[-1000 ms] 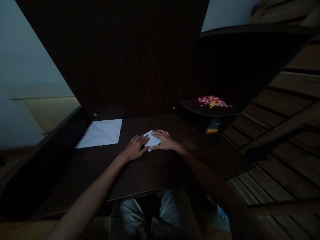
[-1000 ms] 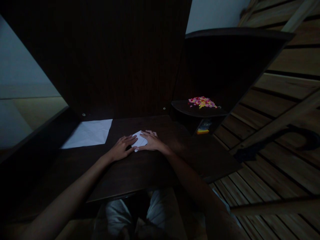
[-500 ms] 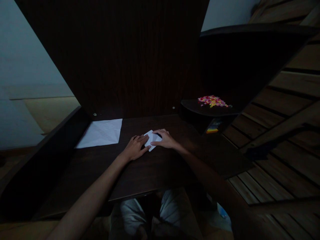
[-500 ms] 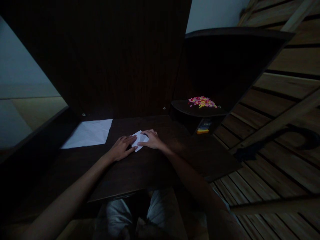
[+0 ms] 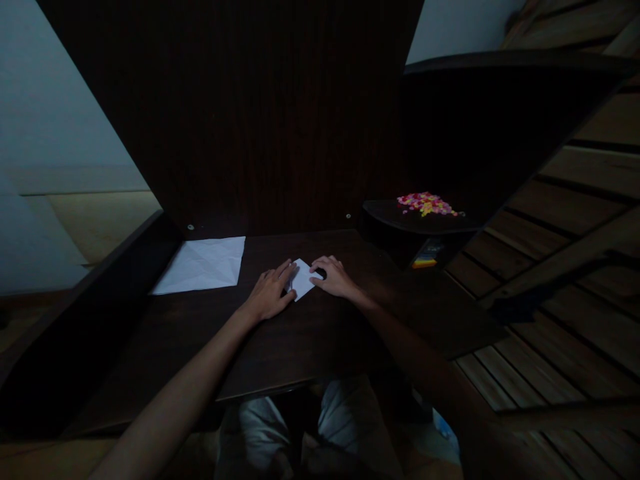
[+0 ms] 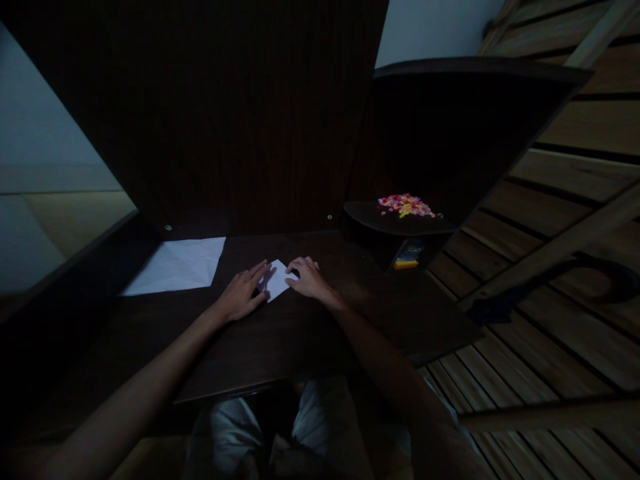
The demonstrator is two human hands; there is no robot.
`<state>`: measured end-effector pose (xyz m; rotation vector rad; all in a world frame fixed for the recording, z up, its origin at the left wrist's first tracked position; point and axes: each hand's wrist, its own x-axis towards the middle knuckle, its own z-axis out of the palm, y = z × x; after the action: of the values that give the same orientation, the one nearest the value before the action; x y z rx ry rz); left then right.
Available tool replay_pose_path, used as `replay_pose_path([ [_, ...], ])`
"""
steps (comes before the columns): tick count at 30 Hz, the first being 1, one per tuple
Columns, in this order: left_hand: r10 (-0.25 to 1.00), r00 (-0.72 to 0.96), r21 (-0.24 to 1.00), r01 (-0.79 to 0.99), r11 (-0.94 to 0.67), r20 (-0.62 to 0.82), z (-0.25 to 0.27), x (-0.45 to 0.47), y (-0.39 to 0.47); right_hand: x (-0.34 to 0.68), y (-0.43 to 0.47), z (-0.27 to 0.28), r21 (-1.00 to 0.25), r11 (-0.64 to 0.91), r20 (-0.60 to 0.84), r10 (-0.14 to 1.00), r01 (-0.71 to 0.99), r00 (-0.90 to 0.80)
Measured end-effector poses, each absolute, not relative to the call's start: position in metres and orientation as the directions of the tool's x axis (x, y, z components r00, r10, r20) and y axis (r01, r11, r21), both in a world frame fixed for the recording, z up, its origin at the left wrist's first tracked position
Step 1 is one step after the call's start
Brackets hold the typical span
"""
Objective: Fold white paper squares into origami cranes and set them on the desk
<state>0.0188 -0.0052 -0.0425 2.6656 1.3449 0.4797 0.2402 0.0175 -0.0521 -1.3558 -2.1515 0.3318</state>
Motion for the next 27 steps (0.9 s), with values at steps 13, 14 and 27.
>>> replay_pose_path([
  [13,0.762,0.585,0.258,0.719,-0.646,0.279,-0.046,0.013,0.003,0.239,0.025,-0.06,-0.714,0.426,0.33,0.905,0.556,-0.269],
  [14,0.768,0.578,0.283,0.715,-0.64,0.277,-0.046,0.014,0.002,0.238,0.026,-0.06,-0.772,0.402,0.318,0.915,0.493,-0.249],
  [27,0.803,0.561,0.357,0.722,-0.593,0.201,-0.043,0.022,-0.008,0.231,0.021,-0.051,-0.986,0.162,0.166,0.977,-0.044,-0.132],
])
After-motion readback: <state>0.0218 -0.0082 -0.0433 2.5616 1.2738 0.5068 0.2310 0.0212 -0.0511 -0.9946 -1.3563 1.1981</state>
